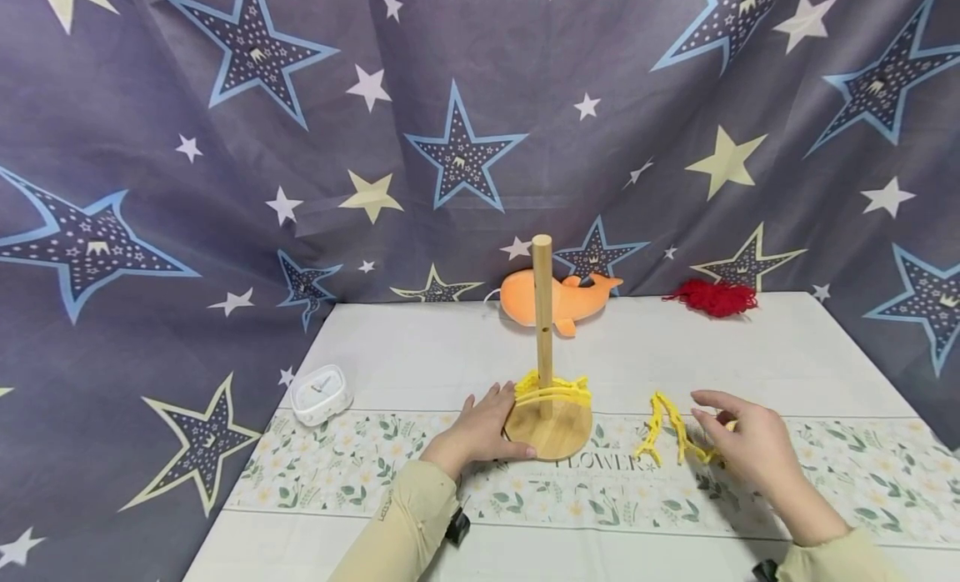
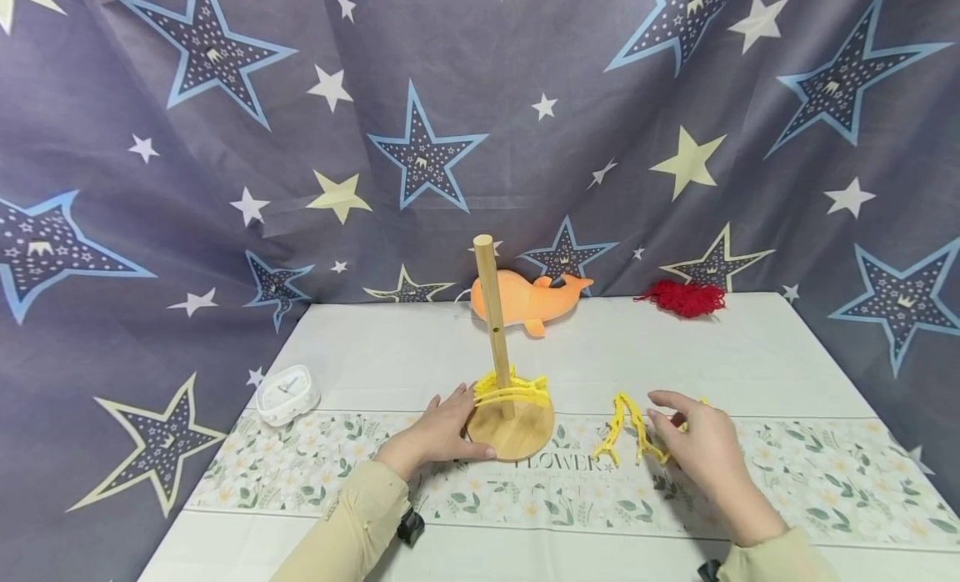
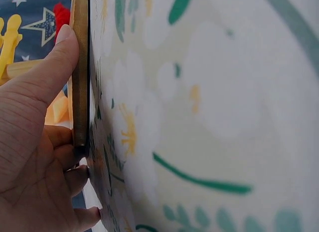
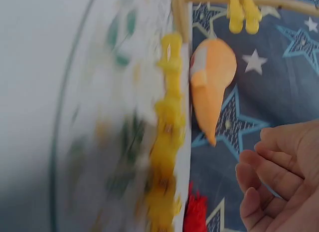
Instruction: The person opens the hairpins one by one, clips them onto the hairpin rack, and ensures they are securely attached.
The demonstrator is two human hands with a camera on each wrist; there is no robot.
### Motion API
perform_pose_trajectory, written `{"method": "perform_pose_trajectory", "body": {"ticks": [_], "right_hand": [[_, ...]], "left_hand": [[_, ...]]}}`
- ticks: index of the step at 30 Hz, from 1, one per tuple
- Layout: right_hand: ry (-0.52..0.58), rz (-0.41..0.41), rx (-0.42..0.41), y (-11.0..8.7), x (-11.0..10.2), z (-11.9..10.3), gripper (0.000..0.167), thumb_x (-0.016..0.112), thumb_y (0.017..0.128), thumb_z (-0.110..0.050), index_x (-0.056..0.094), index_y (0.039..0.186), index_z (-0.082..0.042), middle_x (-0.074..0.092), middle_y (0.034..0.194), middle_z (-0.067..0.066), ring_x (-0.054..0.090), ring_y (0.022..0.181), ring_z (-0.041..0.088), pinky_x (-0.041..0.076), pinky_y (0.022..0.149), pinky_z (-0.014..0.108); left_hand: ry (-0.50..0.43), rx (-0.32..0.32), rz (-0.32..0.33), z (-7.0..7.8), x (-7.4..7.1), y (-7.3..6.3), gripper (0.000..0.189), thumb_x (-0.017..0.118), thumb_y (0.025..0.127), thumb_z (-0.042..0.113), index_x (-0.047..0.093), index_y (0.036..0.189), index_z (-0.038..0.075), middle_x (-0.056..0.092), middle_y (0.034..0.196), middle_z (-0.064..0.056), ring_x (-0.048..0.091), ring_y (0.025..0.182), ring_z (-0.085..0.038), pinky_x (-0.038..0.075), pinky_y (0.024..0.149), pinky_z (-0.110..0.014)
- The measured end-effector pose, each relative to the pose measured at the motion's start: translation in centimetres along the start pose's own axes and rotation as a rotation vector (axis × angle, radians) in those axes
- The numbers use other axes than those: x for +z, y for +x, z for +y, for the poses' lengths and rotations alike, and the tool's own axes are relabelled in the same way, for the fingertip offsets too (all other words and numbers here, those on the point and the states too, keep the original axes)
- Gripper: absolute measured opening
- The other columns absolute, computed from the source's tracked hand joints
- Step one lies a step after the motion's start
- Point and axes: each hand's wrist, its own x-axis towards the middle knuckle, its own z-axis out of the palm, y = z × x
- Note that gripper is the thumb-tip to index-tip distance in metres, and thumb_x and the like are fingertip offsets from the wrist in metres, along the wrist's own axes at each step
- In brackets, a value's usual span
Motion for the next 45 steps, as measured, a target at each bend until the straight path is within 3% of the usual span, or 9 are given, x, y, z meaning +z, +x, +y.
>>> {"method": "perform_pose_trajectory", "body": {"ticks": [8,16,21,26,29,34,45], "right_hand": [[-0.06,-0.047,0.117,-1.0,-1.5,3.4,0.034,0.068,0.091,-0.021,0.067,0.116,0.001,0.071,0.091,0.015,0.058,0.066,0.017,0.04,0.046,0.029],[-0.148,-0.078,0.203,-1.3,-2.0,5.4,0.04,0.072,0.086,-0.027,0.067,0.111,0.004,0.069,0.101,0.022,0.062,0.071,0.023,0.044,0.052,0.033],[-0.195,-0.192,0.244,-1.2,-2.4,6.1,0.062,0.072,0.085,-0.043,0.061,0.116,0.01,0.067,0.1,0.026,0.065,0.077,0.033,0.049,0.059,0.045],[-0.228,-0.361,0.318,-0.9,-2.3,6.6,0.081,0.065,0.083,-0.063,0.057,0.11,0.013,0.065,0.085,0.016,0.061,0.074,0.029,0.048,0.061,0.047],[-0.233,-0.414,0.362,-0.9,-2.0,6.7,0.074,0.065,0.083,-0.064,0.058,0.098,0.009,0.06,0.079,0.011,0.056,0.07,0.024,0.046,0.058,0.042],[-0.235,-0.426,0.399,-0.9,-1.7,6.9,0.056,0.067,0.085,-0.056,0.056,0.083,-0.001,0.051,0.072,0.007,0.047,0.066,0.022,0.037,0.056,0.035],[-0.211,-0.456,0.383,-0.9,-2.1,6.9,0.039,0.068,0.087,-0.038,0.061,0.088,0.0,0.055,0.077,0.008,0.049,0.07,0.023,0.04,0.059,0.039]], "left_hand": [[0.001,-0.005,-0.002,0.0,0.0,0.0,0.111,0.072,0.076,0.064,0.019,0.156,0.007,0.019,0.161,-0.007,0.012,0.149,-0.026,0.007,0.118,-0.054],[0.005,-0.009,-0.014,-0.1,0.0,0.0,0.111,0.072,0.077,0.064,0.018,0.157,0.008,0.018,0.162,-0.007,0.011,0.149,-0.025,0.007,0.118,-0.054],[0.002,-0.006,-0.01,-0.1,0.0,0.0,0.111,0.072,0.077,0.064,0.018,0.157,0.008,0.017,0.162,-0.006,0.011,0.149,-0.025,0.008,0.118,-0.054],[0.004,-0.005,-0.007,-0.2,0.1,0.0,0.111,0.071,0.077,0.064,0.018,0.157,0.008,0.017,0.162,-0.007,0.011,0.149,-0.025,0.008,0.118,-0.054],[0.002,-0.004,-0.004,-0.2,0.2,0.0,0.11,0.072,0.077,0.063,0.019,0.156,0.008,0.017,0.162,-0.008,0.012,0.149,-0.026,0.007,0.118,-0.055],[-0.005,0.001,0.0,-0.2,0.4,0.0,0.11,0.072,0.077,0.063,0.019,0.157,0.008,0.018,0.162,-0.008,0.012,0.149,-0.026,0.007,0.118,-0.055],[0.001,-0.004,0.004,-0.2,0.2,0.0,0.11,0.072,0.076,0.063,0.02,0.157,0.01,0.018,0.162,-0.007,0.011,0.149,-0.025,0.007,0.118,-0.054]]}}
